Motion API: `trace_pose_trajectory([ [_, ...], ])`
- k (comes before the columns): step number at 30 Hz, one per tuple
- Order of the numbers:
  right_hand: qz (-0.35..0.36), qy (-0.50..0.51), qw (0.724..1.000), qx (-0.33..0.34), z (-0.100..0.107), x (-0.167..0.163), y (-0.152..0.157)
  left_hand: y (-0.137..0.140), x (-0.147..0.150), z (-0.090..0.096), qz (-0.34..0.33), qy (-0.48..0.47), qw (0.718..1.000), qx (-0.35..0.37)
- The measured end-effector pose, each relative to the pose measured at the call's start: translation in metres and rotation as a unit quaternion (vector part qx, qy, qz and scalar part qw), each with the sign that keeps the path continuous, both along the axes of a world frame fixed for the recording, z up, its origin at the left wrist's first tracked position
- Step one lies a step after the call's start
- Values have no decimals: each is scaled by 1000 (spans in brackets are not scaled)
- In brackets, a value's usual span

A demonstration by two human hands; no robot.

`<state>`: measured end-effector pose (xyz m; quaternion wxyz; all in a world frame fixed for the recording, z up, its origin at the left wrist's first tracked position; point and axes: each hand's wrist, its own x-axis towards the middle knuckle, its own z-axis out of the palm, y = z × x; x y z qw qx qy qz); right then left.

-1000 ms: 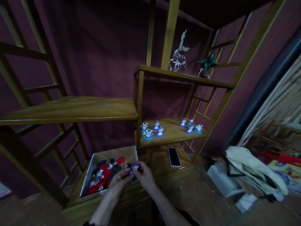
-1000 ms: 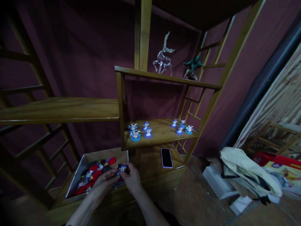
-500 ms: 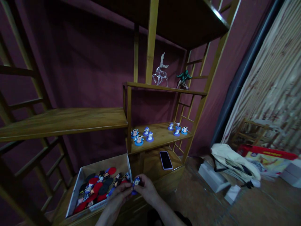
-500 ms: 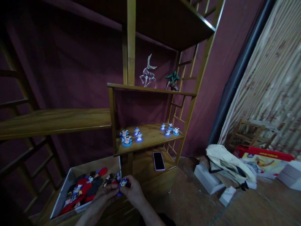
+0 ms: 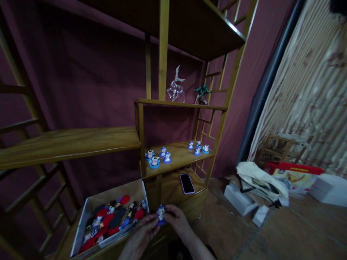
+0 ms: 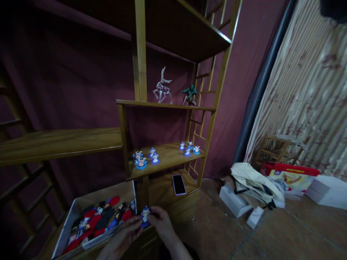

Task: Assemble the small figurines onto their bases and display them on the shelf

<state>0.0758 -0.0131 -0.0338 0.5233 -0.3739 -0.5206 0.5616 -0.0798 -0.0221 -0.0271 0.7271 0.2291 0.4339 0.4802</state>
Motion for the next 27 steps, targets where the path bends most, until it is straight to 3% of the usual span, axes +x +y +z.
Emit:
trace_pose_trajectory([
  [6, -13, 22, 999, -38, -4, 3, -10, -9, 11, 11, -21, 14, 999, 19],
  [12, -18, -10, 999, -40, -14, 9, -9, -14, 27, 9, -23, 77, 996, 46],
  [18, -63, -11, 996, -58, -8, 14, -4, -14, 36, 19, -38, 93, 992, 81],
  [27, -138, 63, 986, -68, 5, 36, 3, 21, 72, 9, 1, 161, 975, 155],
])
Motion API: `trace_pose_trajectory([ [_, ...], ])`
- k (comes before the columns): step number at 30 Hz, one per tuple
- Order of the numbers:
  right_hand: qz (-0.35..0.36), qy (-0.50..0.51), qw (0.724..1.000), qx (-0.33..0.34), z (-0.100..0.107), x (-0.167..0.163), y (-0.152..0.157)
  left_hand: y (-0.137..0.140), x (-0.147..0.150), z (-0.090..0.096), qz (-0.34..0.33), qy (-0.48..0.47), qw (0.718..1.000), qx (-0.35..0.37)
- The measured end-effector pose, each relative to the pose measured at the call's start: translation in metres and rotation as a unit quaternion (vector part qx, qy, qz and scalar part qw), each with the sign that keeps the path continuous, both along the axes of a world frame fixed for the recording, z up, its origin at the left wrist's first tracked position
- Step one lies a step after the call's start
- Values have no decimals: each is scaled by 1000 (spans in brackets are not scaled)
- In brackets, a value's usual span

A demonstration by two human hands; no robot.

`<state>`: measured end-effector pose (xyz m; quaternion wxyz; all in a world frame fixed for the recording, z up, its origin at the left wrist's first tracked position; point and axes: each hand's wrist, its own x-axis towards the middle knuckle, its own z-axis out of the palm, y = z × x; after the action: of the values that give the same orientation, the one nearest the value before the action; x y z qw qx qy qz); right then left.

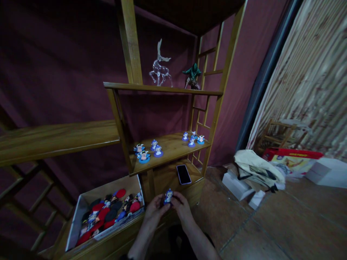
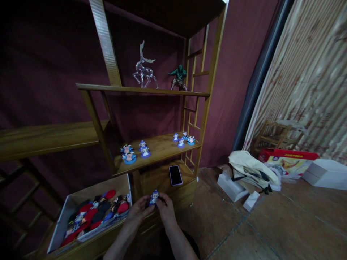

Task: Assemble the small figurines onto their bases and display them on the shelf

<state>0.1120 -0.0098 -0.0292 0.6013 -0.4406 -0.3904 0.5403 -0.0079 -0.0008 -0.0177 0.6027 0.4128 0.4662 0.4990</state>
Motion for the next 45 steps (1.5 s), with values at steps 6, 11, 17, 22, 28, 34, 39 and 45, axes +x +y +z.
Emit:
trace_pose_trajectory([
  [6, -16, -3, 1000, -19, 4, 3, -2, 5, 5, -13, -13, 11, 998, 58],
  [11, -1, -22, 1000, -4, -1, -2, 2, 6, 0, -20, -16, 64, 996, 67],
  [17, 15, -44, 999, -4, -8, -3, 8, 1, -4, -11, -19, 249, 954, 166],
  [22, 20, -68, 997, -1, -11, 0, 7, -12, -6, 1, -53, 398, 881, 250],
  [28, 24, -77, 997, -13, -22, -1, 10, -19, -11, 0, -81, 552, 783, 276],
  [34, 36, -73, 997, -1, -26, -2, 11, -24, -12, -2, -81, 643, 695, 311],
  [39, 42, -63, 997, -15, -28, -4, 12, -26, -12, -4, -81, 660, 678, 312],
  [45, 36, -48, 998, -30, -31, -4, 12, -27, -13, -5, -85, 668, 666, 321],
])
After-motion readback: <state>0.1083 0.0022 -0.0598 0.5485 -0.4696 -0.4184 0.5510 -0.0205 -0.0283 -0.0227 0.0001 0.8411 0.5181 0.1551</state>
